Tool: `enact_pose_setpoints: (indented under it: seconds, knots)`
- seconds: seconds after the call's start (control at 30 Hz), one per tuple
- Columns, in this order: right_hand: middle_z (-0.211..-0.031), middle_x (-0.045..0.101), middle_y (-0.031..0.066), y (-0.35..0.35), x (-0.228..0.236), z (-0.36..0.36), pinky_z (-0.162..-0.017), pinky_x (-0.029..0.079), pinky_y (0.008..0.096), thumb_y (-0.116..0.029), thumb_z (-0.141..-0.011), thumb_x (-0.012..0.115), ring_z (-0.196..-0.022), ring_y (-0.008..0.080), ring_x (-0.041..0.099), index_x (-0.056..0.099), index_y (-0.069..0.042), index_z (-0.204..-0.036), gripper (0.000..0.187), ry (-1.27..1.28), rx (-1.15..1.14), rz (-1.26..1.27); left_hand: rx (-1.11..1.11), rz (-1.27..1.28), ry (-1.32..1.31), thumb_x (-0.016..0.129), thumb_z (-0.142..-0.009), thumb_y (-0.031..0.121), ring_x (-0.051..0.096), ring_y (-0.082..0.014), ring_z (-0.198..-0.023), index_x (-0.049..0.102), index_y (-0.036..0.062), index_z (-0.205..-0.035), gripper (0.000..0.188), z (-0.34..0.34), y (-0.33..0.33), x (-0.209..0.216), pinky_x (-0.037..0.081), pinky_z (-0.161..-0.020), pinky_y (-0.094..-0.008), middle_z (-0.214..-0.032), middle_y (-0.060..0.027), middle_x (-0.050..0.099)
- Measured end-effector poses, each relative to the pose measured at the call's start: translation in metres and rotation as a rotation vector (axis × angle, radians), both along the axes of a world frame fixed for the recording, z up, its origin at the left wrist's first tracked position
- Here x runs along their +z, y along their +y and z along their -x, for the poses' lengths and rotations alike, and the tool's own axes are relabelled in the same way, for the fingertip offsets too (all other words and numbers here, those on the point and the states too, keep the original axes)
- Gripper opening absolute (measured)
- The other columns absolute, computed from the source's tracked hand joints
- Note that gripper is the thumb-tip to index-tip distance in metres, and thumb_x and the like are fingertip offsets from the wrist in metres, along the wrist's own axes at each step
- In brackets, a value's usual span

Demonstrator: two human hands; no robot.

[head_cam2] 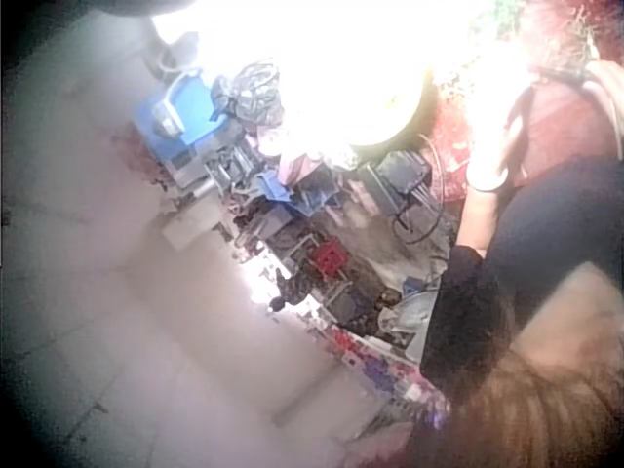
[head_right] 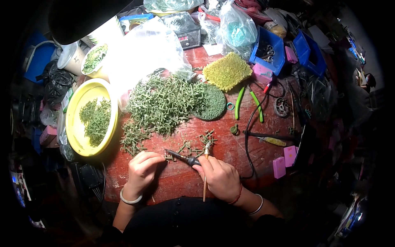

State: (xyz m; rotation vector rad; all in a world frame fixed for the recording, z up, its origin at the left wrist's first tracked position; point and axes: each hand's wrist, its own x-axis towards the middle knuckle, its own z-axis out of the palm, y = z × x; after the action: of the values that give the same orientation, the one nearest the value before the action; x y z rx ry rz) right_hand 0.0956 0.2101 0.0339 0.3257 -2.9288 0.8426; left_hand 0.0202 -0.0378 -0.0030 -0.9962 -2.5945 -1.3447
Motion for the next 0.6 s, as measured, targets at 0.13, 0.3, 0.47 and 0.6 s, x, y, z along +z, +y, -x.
enact_pose_setpoints:
  seconds: [0.13, 0.3, 0.47, 0.6]
  knots:
    - [-0.083, 0.063, 0.0136, -0.0001, 0.0001, -0.0001, -0.059, 0.051, 0.0381, -0.016, -0.089, 0.071, -0.069, 0.0316, 0.065, 0.061, -0.002, -0.104, 0.023, 0.017, 0.005, 0.002, 0.005, 0.001, 0.003, 0.068, -0.073, -0.010, 0.067, -0.0270, -0.077, 0.071, 0.0029, -0.090, 0.022, -0.0001, 0.0009, 0.0011, 0.052, -0.069, -0.0354, -0.087, -0.0095, 0.071]
    - [-0.086, 0.064, 0.0146, 0.0004, 0.0006, -0.0005, -0.060, 0.052, 0.0381, -0.016, -0.089, 0.071, -0.070, 0.0319, 0.065, 0.061, -0.001, -0.105, 0.024, 0.006, 0.010, -0.004, 0.008, 0.010, 0.003, 0.067, -0.073, -0.010, 0.067, -0.0268, -0.077, 0.071, 0.0030, -0.090, 0.022, -0.0008, 0.0004, 0.0018, 0.052, -0.068, -0.0352, -0.087, -0.0093, 0.071]
    - [-0.086, 0.065, 0.0148, 0.0003, 0.0009, -0.0006, -0.060, 0.052, 0.0383, -0.016, -0.089, 0.072, -0.070, 0.0321, 0.065, 0.062, -0.001, -0.105, 0.025, 0.009, 0.004, -0.002, 0.010, 0.024, -0.009, 0.068, -0.073, -0.010, 0.067, -0.0265, -0.076, 0.072, 0.0031, -0.090, 0.021, -0.0012, -0.0003, 0.0013, 0.052, -0.068, -0.0347, -0.087, -0.0093, 0.071]
    - [-0.086, 0.064, 0.0145, 0.0002, 0.0009, -0.0003, -0.059, 0.052, 0.0384, -0.016, -0.089, 0.072, -0.069, 0.0321, 0.065, 0.062, -0.001, -0.105, 0.024, -0.012, -0.003, 0.001, 0.013, 0.033, 0.006, 0.069, -0.073, -0.009, 0.066, -0.0266, -0.076, 0.072, 0.0033, -0.089, 0.021, -0.0015, -0.0002, 0.0007, 0.052, -0.068, -0.0348, -0.087, -0.0093, 0.071]
